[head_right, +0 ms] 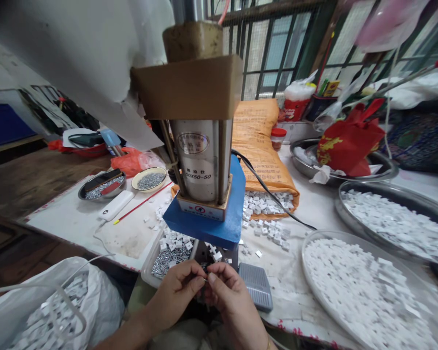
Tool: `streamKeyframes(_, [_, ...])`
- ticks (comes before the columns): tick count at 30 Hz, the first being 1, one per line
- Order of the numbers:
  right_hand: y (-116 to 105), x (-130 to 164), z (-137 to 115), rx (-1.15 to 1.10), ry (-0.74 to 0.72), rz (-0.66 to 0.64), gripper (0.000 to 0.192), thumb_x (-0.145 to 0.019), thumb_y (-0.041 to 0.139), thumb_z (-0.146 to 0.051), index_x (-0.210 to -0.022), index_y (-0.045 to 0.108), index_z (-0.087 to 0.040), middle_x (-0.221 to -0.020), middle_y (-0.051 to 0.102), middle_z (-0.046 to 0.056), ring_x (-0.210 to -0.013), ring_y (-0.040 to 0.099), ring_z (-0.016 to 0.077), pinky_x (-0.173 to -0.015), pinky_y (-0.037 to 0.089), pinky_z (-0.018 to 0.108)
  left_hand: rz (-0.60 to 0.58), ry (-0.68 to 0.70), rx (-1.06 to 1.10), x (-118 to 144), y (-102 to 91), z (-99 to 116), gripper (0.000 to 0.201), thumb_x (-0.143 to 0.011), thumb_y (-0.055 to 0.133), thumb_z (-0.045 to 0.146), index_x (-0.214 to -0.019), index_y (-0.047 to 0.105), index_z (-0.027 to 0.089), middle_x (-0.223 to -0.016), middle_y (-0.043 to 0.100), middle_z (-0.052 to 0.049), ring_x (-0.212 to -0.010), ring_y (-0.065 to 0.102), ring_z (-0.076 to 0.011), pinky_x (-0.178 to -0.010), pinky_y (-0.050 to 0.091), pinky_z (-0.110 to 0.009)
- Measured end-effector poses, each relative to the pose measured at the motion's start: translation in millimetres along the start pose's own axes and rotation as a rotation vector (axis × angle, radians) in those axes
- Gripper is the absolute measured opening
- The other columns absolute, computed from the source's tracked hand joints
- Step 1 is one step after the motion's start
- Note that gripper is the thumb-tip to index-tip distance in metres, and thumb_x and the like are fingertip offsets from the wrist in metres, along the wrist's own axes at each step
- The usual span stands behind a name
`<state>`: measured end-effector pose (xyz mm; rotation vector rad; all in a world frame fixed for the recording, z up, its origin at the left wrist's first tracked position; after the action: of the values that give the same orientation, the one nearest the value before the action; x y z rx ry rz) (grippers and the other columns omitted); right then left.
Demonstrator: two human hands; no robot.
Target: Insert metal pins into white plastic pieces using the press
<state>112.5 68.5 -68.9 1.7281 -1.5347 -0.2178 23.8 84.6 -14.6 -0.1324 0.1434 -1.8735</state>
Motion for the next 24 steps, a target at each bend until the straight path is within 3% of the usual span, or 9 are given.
streamKeyframes(24, [-7, -2, 3, 0.047, 0.026, 0.054, 0.028, -0.064, 0.079, -0.036, -0.076, 0.062, -0.018, -0.055, 0.059, -0.004, -0.048, 0.05, 0.0066, -0.044, 0.034, 0.017, -0.004, -0.063, 0.07, 1, 3.3, -13, 0.012, -0.081, 0.051, 0.015, -0.074, 0.061, 0.016, -0.068, 0.062, 0.0, -0.063, 0.056, -0.0125, -0.059, 0.043, -0.021])
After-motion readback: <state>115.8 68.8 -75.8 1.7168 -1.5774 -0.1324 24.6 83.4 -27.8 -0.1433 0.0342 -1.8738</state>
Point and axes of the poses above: each hand's wrist, its own x-axis away from the middle knuckle, its own y-axis out of the palm, z = x × y, the point moved 10 cm from there along -x, towards the middle knuckle
